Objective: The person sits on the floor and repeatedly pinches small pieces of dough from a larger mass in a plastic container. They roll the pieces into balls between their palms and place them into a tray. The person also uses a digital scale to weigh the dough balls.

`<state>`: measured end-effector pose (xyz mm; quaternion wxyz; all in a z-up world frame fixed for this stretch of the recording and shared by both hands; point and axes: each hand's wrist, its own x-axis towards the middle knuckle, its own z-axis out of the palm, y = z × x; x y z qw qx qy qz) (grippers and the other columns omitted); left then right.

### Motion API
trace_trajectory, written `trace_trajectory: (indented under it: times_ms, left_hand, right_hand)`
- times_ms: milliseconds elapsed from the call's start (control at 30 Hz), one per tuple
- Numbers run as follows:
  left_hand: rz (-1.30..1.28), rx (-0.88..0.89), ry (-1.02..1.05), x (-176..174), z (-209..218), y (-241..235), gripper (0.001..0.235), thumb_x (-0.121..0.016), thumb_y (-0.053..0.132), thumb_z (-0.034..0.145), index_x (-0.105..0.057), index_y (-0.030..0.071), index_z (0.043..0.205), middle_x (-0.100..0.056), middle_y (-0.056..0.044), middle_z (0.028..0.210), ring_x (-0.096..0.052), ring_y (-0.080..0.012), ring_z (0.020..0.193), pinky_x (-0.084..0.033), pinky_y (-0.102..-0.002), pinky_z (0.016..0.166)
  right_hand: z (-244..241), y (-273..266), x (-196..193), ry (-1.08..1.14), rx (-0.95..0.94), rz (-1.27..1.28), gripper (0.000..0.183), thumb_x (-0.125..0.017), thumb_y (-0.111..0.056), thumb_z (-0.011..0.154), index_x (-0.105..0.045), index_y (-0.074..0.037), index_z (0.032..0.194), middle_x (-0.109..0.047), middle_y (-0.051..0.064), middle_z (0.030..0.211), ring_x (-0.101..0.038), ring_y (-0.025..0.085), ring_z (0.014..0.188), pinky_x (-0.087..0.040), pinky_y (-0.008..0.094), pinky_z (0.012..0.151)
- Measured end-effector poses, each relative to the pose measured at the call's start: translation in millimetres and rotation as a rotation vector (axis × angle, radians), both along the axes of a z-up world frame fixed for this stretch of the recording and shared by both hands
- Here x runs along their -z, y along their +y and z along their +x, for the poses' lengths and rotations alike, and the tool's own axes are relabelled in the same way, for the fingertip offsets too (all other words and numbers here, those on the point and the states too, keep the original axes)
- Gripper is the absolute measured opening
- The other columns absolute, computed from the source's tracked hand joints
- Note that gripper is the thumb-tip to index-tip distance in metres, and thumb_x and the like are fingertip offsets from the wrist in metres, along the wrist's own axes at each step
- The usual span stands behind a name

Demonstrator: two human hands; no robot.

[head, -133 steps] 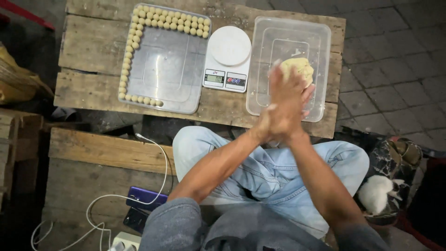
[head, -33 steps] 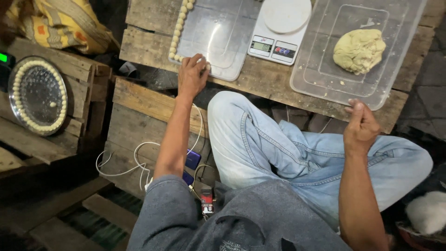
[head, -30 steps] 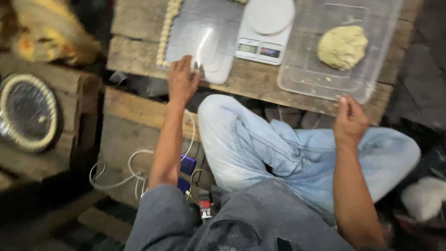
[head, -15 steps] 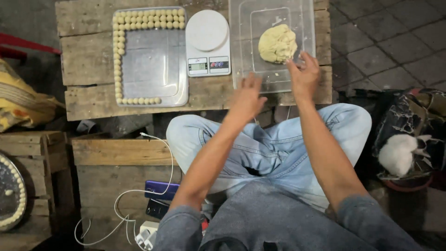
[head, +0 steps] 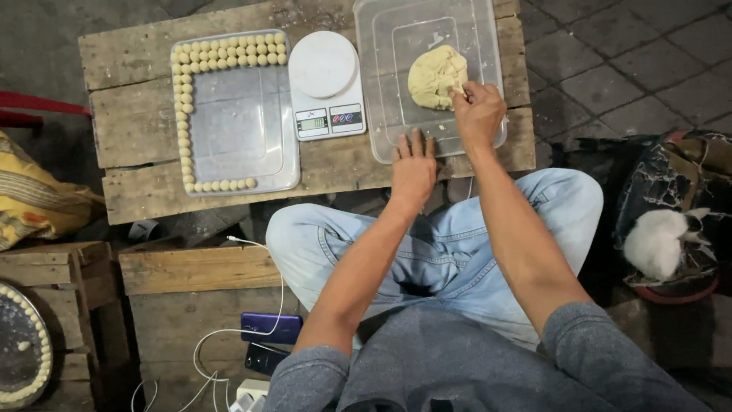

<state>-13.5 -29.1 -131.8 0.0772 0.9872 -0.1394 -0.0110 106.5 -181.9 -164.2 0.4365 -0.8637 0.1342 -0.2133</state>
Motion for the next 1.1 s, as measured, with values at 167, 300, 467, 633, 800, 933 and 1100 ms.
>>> trace_trajectory:
  times_ms: [167,300,467,633,800,933,1100]
  left_hand:
    - [0.074,-0.034,-0.227,11,2,-9,0.049,-0.059,0.016,0.090,-0.065,0.010,0.138,-0.057,-0.031,0.143,-0.058,-0.0583,0.126,-0.054,-0.064,0.094]
    - [0.105,-0.035,-0.229,0,6,-8,0.047,-0.061,0.017,0.091,-0.066,0.010,0.137,-0.059,-0.030,0.141,-0.060,-0.0578,0.124,-0.056,-0.064,0.092]
    - [0.086,-0.039,-0.198,4,8,-8,0.048,-0.069,0.024,0.090,-0.066,0.010,0.136,-0.058,-0.031,0.141,-0.061,-0.0569,0.123,-0.057,-0.064,0.091]
    - [0.067,-0.042,-0.199,1,8,-7,0.046,-0.067,0.023,0.091,-0.066,0.011,0.135,-0.059,-0.029,0.141,-0.061,-0.0560,0.123,-0.057,-0.063,0.090]
    - [0.034,-0.044,-0.218,8,10,-5,0.044,-0.065,0.019,0.091,-0.066,0.009,0.134,-0.059,-0.029,0.140,-0.062,-0.0568,0.121,-0.057,-0.064,0.089]
    - [0.014,-0.030,-0.206,16,10,-6,0.045,-0.065,0.024,0.094,-0.064,0.007,0.136,-0.056,-0.031,0.142,-0.059,-0.0588,0.122,-0.056,-0.066,0.090]
    - [0.017,-0.022,-0.233,14,8,-5,0.044,-0.065,0.023,0.094,-0.065,0.006,0.135,-0.056,-0.032,0.141,-0.060,-0.0586,0.121,-0.057,-0.065,0.089]
  right_hand:
    - [0,5,-10,0.001,-0.001,-0.075,0.021,-0.085,-0.019,0.071,-0.083,-0.012,0.090,-0.068,0.011,0.078,-0.074,0.031,0.074,-0.059,0.036,0.069]
    - [0,8,-13,-0.025,0.015,-0.110,0.016,-0.084,-0.022,0.068,-0.082,-0.016,0.083,-0.066,0.010,0.074,-0.071,0.029,0.070,-0.056,0.036,0.066]
    - [-1,-3,4,0.000,-0.020,0.006,0.026,-0.083,-0.017,0.071,-0.083,-0.010,0.096,-0.069,0.016,0.084,-0.071,0.033,0.076,-0.056,0.039,0.070]
    - [-9,-13,15,0.063,-0.027,0.158,0.031,-0.078,-0.015,0.076,-0.084,-0.015,0.106,-0.069,0.015,0.088,-0.069,0.024,0.077,-0.056,0.035,0.072]
    - [-27,-2,10,0.081,-0.027,0.559,0.031,-0.070,-0.008,0.087,-0.080,-0.013,0.116,-0.072,0.006,0.086,-0.062,0.008,0.062,-0.057,0.023,0.058]
    - [-29,-4,26,0.090,0.048,0.855,0.025,-0.075,-0.005,0.088,-0.072,0.004,0.111,-0.067,0.011,0.086,-0.065,0.013,0.061,-0.063,0.024,0.055]
    - [-48,-4,9,0.181,0.004,0.887,0.025,-0.075,-0.007,0.089,-0.071,0.005,0.111,-0.067,0.010,0.083,-0.067,0.012,0.062,-0.065,0.024,0.060]
